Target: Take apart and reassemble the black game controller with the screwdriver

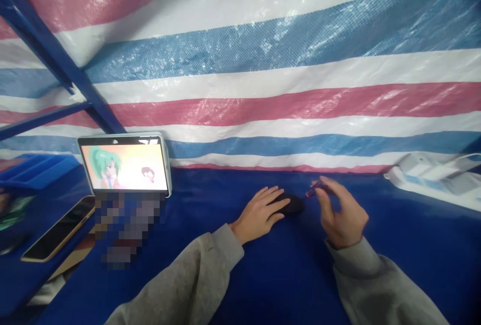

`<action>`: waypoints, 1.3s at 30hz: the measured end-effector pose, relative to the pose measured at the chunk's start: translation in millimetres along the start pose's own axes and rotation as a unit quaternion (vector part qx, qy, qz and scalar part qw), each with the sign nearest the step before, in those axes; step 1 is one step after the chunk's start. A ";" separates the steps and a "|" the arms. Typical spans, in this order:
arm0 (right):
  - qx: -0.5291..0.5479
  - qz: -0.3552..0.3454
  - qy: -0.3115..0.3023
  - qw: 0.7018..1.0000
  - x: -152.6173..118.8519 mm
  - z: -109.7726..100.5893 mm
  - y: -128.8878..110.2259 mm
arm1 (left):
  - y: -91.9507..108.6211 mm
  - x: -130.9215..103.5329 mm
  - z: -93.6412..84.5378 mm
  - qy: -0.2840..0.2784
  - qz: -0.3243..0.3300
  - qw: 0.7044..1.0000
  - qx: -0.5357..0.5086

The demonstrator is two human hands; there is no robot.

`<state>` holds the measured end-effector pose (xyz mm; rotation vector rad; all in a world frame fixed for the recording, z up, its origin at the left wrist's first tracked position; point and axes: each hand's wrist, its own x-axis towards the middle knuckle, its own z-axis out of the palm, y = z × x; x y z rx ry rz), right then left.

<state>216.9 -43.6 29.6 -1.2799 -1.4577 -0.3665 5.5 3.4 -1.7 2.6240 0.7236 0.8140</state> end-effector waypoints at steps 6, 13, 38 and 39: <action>0.020 0.000 0.010 1.000 2.8 -5.0 -8.6 | -1.3 -0.6 0.1 -0.023 0.029 0.999 0.002; 0.047 -0.018 0.007 0.999 3.4 -5.9 -6.3 | -1.1 -0.3 1.0 -0.041 0.045 0.998 0.020; 0.081 -0.044 0.034 0.995 3.0 -3.4 -8.0 | -2.6 1.2 2.0 -0.032 0.044 0.997 0.045; 0.089 -0.042 0.040 0.994 2.9 -3.6 -8.0 | -3.0 1.0 2.3 -0.031 0.045 0.997 0.046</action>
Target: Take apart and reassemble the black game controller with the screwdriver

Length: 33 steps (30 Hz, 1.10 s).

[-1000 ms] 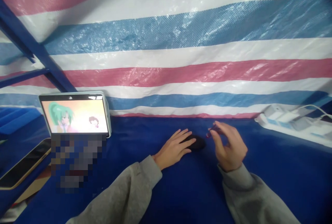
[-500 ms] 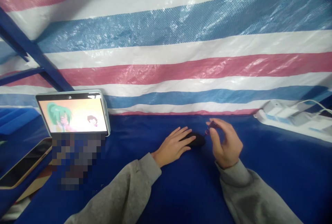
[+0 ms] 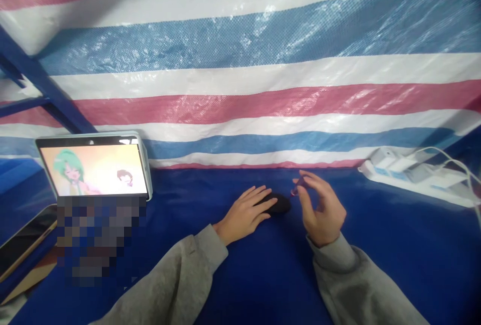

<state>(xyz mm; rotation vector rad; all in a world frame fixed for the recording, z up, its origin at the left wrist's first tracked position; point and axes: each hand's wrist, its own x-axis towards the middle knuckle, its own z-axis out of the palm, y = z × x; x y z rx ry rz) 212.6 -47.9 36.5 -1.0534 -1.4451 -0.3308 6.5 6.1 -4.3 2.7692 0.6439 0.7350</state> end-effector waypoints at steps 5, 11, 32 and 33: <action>-0.045 0.000 -0.004 0.999 0.8 -2.5 -2.2 | 0.3 -0.2 0.0 -0.001 0.004 1.000 0.011; -0.013 0.033 0.000 0.999 -4.6 -0.9 -0.2 | 2.0 -0.2 -0.1 0.001 -0.001 1.000 0.017; -0.050 -0.013 0.000 0.999 -0.1 -1.9 -3.7 | 2.3 -0.2 -0.5 0.007 0.001 1.000 0.015; -0.055 -0.016 0.006 0.998 0.4 -1.9 -3.4 | 2.3 -0.1 -0.5 0.006 0.001 1.000 0.014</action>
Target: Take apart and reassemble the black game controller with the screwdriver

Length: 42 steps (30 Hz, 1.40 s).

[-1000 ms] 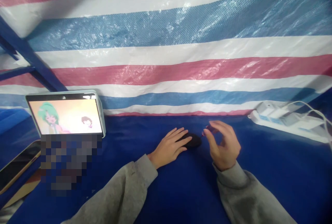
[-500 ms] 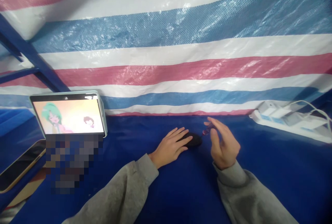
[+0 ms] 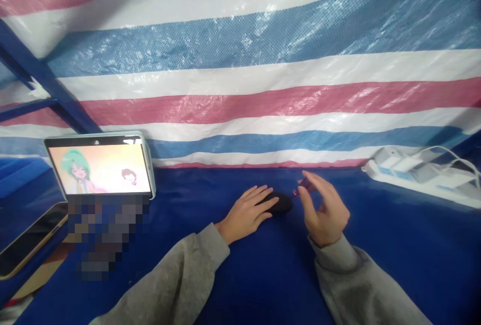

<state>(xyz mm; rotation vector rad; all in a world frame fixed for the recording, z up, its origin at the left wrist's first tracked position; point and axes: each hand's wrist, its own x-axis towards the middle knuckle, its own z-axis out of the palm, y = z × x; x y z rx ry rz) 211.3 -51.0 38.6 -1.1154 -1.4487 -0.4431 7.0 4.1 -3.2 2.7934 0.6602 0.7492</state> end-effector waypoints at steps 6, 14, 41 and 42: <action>0.019 0.002 -0.020 1.000 -3.0 0.5 2.8 | -0.2 0.0 0.4 0.003 -0.005 1.000 -0.010; 0.032 0.008 0.001 0.999 -3.2 2.9 0.5 | 0.2 0.4 0.1 0.001 -0.001 1.000 -0.003; 0.023 0.007 -0.020 1.000 -1.6 0.8 -2.0 | 0.9 -0.2 1.1 0.006 0.013 1.000 0.002; 0.016 -0.002 -0.015 1.000 -1.4 0.9 -1.9 | 0.5 -0.4 1.3 0.006 0.014 1.000 0.000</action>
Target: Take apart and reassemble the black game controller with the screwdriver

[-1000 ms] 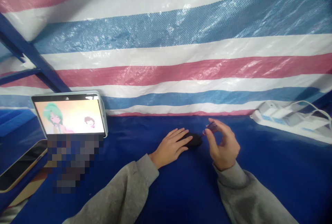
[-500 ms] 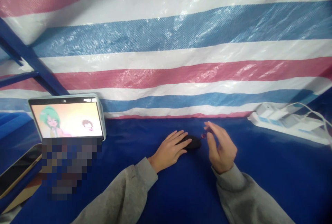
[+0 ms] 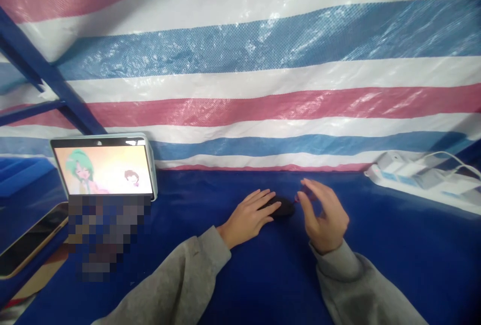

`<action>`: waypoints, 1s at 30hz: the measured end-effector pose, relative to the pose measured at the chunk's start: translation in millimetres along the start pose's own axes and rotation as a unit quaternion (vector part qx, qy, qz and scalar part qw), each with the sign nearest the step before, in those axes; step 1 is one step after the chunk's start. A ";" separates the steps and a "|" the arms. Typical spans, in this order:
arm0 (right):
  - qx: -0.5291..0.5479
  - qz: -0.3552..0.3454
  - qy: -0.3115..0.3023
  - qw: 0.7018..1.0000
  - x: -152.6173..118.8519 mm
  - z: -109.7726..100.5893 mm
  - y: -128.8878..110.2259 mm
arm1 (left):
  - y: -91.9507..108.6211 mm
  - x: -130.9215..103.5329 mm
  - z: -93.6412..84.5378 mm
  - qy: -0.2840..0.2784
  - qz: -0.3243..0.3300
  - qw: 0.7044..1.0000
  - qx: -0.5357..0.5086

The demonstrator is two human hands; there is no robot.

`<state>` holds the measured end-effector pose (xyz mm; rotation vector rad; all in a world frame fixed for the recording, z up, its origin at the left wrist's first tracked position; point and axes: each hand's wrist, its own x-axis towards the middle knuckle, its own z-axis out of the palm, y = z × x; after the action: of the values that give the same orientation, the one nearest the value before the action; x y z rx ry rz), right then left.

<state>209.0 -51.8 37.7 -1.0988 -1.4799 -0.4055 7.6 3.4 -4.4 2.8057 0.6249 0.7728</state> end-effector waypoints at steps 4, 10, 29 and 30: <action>0.018 -0.005 -0.012 1.000 -0.9 0.7 0.7 | -2.2 -0.5 0.9 -0.003 0.004 1.000 -0.009; 0.015 0.018 0.011 1.000 -2.4 1.4 1.3 | -1.0 0.7 -0.8 -0.022 0.011 1.000 -0.004; 0.024 0.051 0.006 0.998 -5.0 3.2 1.6 | -0.3 -0.7 1.9 -0.018 0.004 1.000 0.016; 0.029 0.061 0.017 0.998 -6.6 4.4 2.6 | -0.2 -0.6 1.9 -0.018 0.004 1.000 0.018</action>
<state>207.6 -49.6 29.8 -1.1244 -1.3784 -0.2940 8.0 3.2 -6.3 2.8492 0.6278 0.7176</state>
